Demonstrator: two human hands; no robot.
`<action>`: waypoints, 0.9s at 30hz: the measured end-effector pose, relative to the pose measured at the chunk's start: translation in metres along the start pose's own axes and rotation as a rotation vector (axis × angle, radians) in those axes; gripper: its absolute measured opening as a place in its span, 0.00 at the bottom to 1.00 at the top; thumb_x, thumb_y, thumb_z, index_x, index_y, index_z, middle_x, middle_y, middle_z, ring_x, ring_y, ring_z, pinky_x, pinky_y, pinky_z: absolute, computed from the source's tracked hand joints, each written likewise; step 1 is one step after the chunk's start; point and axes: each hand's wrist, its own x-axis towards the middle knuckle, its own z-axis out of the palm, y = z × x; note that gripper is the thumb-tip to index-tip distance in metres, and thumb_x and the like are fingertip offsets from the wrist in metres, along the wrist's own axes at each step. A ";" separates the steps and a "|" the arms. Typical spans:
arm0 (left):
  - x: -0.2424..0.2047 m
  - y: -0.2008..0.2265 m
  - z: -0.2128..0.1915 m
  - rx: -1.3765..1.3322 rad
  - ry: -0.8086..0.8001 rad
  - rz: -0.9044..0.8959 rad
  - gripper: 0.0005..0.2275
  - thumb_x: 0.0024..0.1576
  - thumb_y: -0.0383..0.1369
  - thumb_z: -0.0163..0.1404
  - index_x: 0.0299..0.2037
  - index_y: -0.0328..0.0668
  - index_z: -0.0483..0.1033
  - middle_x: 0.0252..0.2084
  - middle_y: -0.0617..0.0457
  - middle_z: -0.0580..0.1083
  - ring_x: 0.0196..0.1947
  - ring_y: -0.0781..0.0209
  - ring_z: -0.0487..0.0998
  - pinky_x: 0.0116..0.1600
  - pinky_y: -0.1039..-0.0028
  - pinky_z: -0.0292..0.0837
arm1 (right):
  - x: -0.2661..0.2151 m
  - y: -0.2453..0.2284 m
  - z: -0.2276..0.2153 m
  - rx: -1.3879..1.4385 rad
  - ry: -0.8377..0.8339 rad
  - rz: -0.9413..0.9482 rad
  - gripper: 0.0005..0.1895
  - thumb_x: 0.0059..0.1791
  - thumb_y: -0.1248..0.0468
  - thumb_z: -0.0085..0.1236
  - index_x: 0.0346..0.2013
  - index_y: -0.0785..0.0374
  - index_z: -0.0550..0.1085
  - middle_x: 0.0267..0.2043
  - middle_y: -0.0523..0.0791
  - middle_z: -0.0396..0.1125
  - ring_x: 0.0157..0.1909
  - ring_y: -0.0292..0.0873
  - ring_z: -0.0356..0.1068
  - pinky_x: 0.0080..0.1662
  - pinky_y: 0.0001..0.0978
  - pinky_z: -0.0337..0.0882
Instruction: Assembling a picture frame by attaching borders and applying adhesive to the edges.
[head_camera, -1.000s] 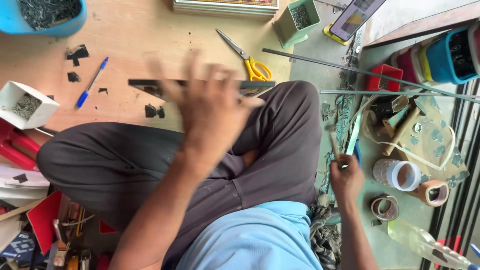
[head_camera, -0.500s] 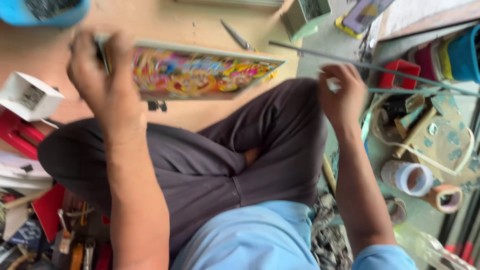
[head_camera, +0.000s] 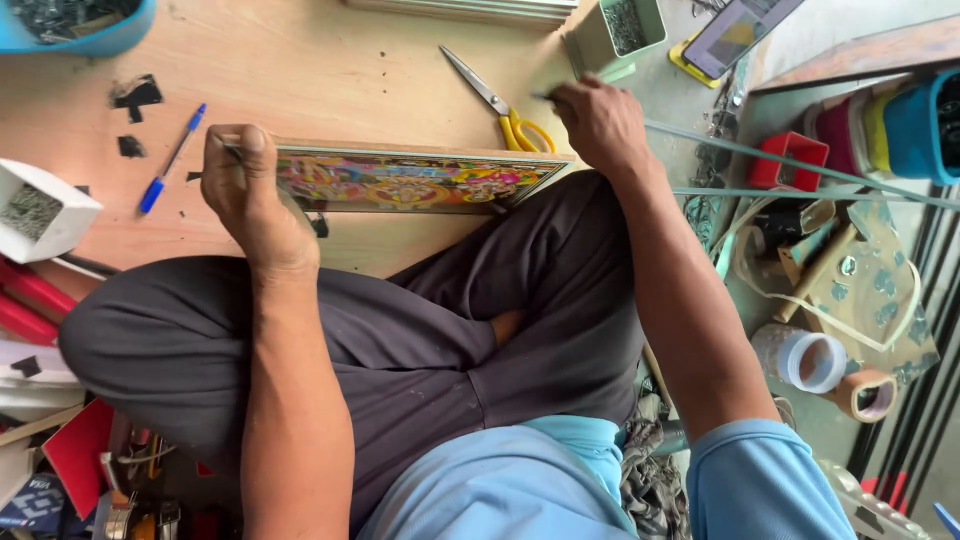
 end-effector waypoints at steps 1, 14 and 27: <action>0.002 -0.003 0.002 -0.003 -0.002 -0.001 0.13 0.70 0.38 0.55 0.38 0.41 0.67 0.35 0.60 0.64 0.40 0.69 0.61 0.52 0.77 0.60 | -0.008 -0.008 -0.014 -0.002 0.001 0.003 0.14 0.54 0.63 0.61 0.54 0.55 0.78 0.44 0.49 0.73 0.44 0.52 0.73 0.48 0.50 0.70; 0.005 -0.010 0.004 -0.002 -0.001 -0.016 0.06 0.66 0.31 0.50 0.40 0.39 0.68 0.38 0.54 0.69 0.44 0.64 0.68 0.57 0.73 0.63 | -0.098 -0.076 -0.103 0.504 0.212 -0.353 0.14 0.54 0.69 0.63 0.54 0.57 0.80 0.51 0.46 0.75 0.51 0.42 0.75 0.52 0.34 0.77; 0.000 -0.003 0.006 -0.014 -0.009 -0.016 0.05 0.66 0.30 0.47 0.40 0.39 0.67 0.36 0.53 0.69 0.40 0.64 0.70 0.53 0.72 0.67 | -0.087 -0.080 -0.109 0.450 0.078 -0.226 0.12 0.51 0.70 0.65 0.49 0.58 0.81 0.42 0.43 0.76 0.42 0.39 0.76 0.43 0.32 0.76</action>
